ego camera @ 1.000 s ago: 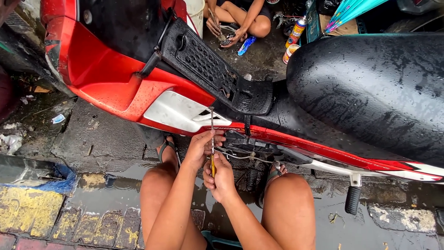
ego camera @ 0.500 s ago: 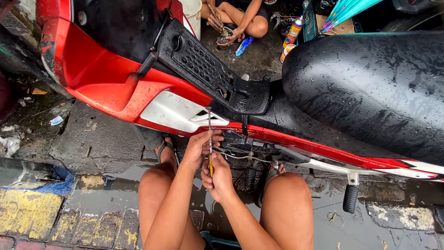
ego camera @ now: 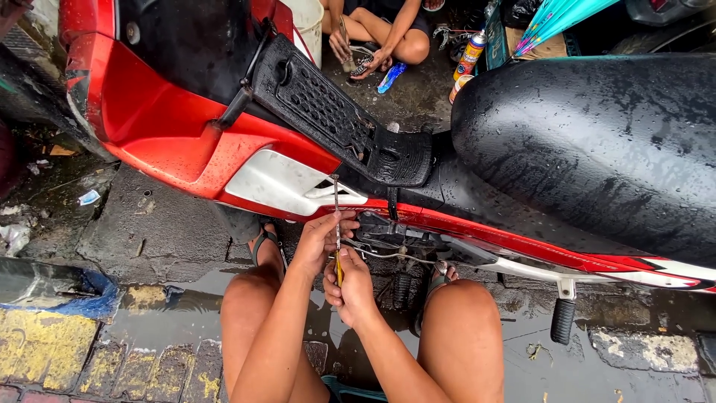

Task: Using a screwdriver to remove screws from the plastic body panels of a red motorcycle.

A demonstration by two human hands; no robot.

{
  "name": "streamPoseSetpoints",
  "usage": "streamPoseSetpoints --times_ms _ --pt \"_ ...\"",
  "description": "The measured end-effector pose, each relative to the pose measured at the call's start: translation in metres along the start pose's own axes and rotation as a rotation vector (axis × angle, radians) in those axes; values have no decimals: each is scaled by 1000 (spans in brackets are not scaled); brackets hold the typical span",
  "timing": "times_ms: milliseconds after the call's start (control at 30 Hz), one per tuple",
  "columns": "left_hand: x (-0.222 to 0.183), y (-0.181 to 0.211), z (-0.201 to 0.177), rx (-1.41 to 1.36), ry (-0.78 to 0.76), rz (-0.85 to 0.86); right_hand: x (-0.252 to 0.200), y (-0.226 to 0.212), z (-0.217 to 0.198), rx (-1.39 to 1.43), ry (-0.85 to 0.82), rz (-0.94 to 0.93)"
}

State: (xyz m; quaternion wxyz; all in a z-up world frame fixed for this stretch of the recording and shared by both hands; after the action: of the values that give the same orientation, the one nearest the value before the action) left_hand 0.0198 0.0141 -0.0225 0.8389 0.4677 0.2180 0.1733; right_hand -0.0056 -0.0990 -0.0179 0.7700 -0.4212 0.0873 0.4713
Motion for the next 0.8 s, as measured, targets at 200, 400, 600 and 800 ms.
streamPoseSetpoints --times_ms 200,400,600,800 --pt "1 -1 1 -1 2 -2 -2 -3 2 -7 2 6" --pt "-1 2 0 9 4 -1 -5 -3 5 -10 2 4" --pt "2 -3 -2 22 -7 0 -3 -3 3 -18 0 5" --pt "1 -2 -1 28 -11 1 -3 -3 3 -15 -2 3"
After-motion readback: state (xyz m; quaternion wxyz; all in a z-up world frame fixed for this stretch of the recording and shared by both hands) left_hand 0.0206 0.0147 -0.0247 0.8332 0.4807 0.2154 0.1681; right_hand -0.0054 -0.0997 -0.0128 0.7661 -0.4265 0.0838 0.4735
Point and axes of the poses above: each hand's wrist, its own x-axis towards the middle knuckle, its own z-axis out of the palm, y = z × x, the point moved 5 cm from there along x, towards the middle knuckle, and after that the axes turned 4 degrees about z, right-handed, at the moved point
